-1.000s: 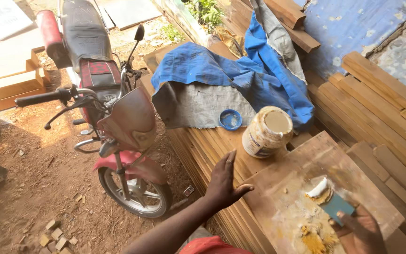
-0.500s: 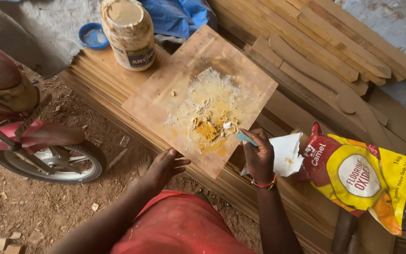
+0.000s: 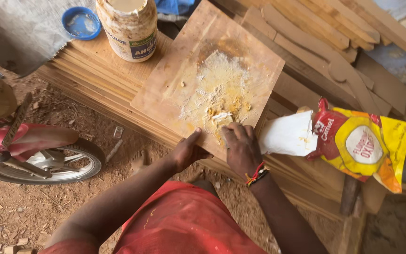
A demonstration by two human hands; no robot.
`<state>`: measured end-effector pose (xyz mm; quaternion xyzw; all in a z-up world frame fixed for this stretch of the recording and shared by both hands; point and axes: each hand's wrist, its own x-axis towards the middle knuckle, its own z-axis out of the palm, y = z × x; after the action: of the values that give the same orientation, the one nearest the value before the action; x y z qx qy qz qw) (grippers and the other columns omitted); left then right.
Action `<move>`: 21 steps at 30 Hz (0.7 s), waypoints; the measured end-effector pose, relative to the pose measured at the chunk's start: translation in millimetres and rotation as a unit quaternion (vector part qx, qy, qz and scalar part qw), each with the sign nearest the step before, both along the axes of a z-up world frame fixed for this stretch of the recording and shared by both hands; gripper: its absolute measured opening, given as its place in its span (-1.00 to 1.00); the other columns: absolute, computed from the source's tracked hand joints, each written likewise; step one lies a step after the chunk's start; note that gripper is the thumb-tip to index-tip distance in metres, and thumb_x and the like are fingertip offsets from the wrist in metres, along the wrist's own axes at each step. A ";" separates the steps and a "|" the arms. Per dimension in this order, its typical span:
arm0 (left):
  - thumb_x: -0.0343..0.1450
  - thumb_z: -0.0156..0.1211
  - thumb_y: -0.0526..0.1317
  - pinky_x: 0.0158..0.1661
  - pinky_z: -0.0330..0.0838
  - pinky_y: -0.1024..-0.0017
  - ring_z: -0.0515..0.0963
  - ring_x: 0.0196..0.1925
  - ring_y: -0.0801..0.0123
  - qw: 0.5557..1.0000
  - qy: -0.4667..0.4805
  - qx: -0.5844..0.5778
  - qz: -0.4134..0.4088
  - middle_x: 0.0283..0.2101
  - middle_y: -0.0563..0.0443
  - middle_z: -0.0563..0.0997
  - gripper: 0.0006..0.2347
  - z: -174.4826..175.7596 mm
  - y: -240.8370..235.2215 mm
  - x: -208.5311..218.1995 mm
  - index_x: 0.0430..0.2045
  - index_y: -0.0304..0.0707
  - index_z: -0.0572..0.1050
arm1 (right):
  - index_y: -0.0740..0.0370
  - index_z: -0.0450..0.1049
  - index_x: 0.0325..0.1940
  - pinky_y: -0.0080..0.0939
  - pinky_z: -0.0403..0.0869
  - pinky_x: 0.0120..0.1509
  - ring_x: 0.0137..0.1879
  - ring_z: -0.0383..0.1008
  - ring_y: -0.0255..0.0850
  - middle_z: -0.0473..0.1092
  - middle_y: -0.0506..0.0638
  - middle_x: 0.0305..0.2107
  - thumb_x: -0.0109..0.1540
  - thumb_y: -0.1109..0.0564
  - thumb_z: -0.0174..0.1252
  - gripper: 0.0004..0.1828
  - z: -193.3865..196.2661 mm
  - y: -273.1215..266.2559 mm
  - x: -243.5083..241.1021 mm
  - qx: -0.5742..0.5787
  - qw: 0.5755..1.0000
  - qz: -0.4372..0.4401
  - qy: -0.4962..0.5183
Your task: The person mixes a yellow paste with a white powder on a wooden board using a scraper, then applies the mixture to a long wooden plank resting on a metal frame.
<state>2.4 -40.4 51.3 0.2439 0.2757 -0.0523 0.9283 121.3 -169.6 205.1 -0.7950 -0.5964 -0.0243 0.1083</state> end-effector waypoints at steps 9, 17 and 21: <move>0.50 -0.05 0.21 0.16 0.56 0.21 0.63 0.10 -0.02 0.996 -0.021 -0.029 -0.077 0.11 -0.53 0.54 -0.26 -3.1 13.2 -6.5 0.22 -0.76 0.26 | 0.28 0.55 0.13 -0.04 0.39 0.13 -0.02 0.37 -0.03 0.52 0.11 0.04 0.23 0.35 0.06 -0.61 3.9 40.3 -28.0 -0.035 0.994 -0.099 -0.026; 0.46 -0.06 0.25 0.17 0.54 0.23 0.62 0.12 0.00 0.990 -0.014 -0.010 -0.141 0.10 -0.43 0.56 -0.31 -2.3 20.6 -5.7 0.19 -0.54 0.28 | 0.29 0.53 0.15 0.00 0.38 0.22 0.08 0.41 0.03 0.53 0.13 0.01 0.21 0.45 0.00 -0.55 1.8 57.0 -24.1 -0.042 0.978 -0.201 -0.024; 0.37 -0.05 0.31 0.15 0.51 0.22 0.54 0.15 0.03 0.985 -0.077 -0.020 -0.152 0.16 -0.36 0.49 -0.23 -1.1 26.6 -4.0 0.25 -0.47 0.26 | 0.31 0.53 0.10 0.04 0.36 0.29 0.13 0.41 0.09 0.50 0.19 -0.02 0.15 0.41 0.04 -0.56 5.0 64.0 -42.2 -0.093 0.974 -0.203 -0.018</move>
<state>-1.6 -13.8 50.2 0.2674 0.1619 -0.1796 0.9328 79.0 -105.6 210.1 -0.9057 -0.4237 -0.0045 0.0155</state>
